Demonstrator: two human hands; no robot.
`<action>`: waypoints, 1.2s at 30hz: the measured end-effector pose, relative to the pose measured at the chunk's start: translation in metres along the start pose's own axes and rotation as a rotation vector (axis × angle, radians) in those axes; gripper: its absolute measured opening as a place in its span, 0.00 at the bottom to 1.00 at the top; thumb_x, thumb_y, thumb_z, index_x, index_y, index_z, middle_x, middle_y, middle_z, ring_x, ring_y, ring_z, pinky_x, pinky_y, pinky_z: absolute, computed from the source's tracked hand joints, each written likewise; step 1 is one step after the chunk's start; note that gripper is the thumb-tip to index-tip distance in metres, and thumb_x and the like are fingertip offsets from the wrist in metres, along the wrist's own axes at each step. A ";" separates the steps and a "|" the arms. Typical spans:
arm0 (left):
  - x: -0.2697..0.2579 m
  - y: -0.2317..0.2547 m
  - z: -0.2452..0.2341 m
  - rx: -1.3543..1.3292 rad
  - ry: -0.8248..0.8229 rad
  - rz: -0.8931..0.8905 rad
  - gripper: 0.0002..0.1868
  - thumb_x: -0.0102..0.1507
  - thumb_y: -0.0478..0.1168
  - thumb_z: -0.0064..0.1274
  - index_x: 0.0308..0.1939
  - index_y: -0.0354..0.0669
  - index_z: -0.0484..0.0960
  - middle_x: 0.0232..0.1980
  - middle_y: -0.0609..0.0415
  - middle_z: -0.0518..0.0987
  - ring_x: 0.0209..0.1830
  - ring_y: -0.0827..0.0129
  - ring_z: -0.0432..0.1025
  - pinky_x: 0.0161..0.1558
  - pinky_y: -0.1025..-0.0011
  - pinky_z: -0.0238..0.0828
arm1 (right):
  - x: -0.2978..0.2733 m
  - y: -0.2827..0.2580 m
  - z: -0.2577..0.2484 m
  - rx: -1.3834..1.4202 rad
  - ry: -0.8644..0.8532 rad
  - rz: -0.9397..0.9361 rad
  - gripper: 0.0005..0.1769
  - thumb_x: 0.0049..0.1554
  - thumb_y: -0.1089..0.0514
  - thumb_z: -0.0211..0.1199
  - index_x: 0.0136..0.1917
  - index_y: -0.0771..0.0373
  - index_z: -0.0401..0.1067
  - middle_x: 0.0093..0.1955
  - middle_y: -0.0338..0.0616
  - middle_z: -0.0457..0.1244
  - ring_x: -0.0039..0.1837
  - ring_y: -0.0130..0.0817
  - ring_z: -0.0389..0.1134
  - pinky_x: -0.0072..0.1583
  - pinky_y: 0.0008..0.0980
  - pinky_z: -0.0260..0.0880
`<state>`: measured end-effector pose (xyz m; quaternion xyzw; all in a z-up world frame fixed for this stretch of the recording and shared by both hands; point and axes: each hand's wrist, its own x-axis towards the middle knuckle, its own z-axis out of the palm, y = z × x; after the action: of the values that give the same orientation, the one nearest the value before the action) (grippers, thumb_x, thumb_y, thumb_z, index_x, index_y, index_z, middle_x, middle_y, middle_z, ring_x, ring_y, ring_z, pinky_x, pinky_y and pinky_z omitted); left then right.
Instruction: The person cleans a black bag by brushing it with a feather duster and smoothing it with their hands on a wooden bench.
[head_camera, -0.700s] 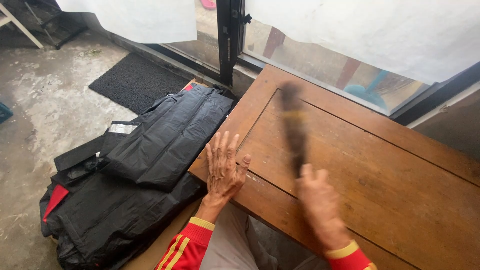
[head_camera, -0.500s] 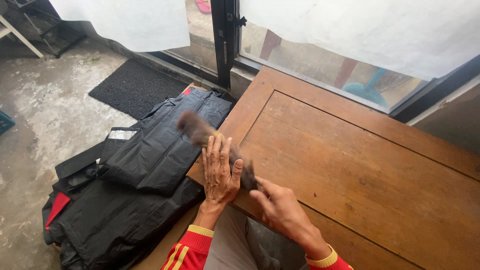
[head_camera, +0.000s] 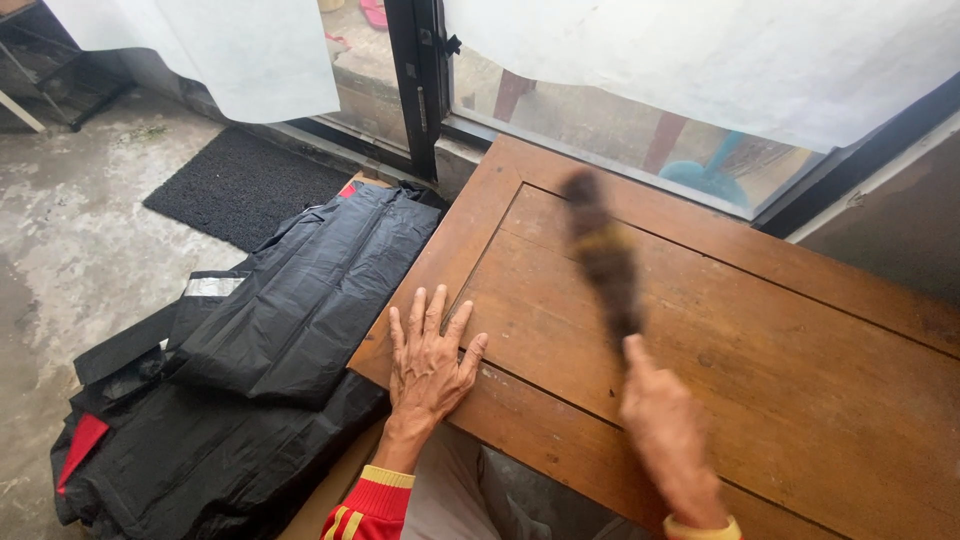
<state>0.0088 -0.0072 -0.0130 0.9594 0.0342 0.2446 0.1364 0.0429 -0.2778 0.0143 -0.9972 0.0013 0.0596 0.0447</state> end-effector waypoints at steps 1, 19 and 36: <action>0.000 -0.001 -0.002 0.002 -0.001 -0.001 0.26 0.63 0.58 0.40 0.61 0.53 0.73 0.69 0.45 0.63 0.71 0.48 0.52 0.68 0.41 0.36 | 0.006 0.004 -0.007 0.002 -0.002 -0.002 0.28 0.60 0.49 0.39 0.74 0.37 0.53 0.37 0.55 0.64 0.39 0.56 0.68 0.41 0.55 0.65; -0.003 0.014 0.020 0.243 -0.091 0.001 0.34 0.59 0.65 0.35 0.68 0.65 0.67 0.74 0.53 0.64 0.74 0.52 0.56 0.67 0.40 0.47 | -0.056 0.194 -0.021 0.574 -0.021 0.136 0.26 0.56 0.46 0.48 0.68 0.43 0.63 0.68 0.31 0.59 0.68 0.26 0.61 0.66 0.27 0.58; -0.009 0.026 0.073 0.246 0.209 -0.007 0.29 0.65 0.54 0.50 0.65 0.42 0.80 0.71 0.32 0.73 0.72 0.30 0.62 0.58 0.21 0.44 | -0.108 0.323 -0.030 -0.403 -0.123 0.532 0.31 0.57 0.33 0.37 0.73 0.17 0.42 0.43 0.35 0.71 0.43 0.43 0.75 0.43 0.45 0.73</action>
<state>0.0358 -0.0516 -0.0719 0.9380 0.0815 0.3367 0.0148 -0.0638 -0.6029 0.0278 -0.9453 0.2467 0.1284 -0.1706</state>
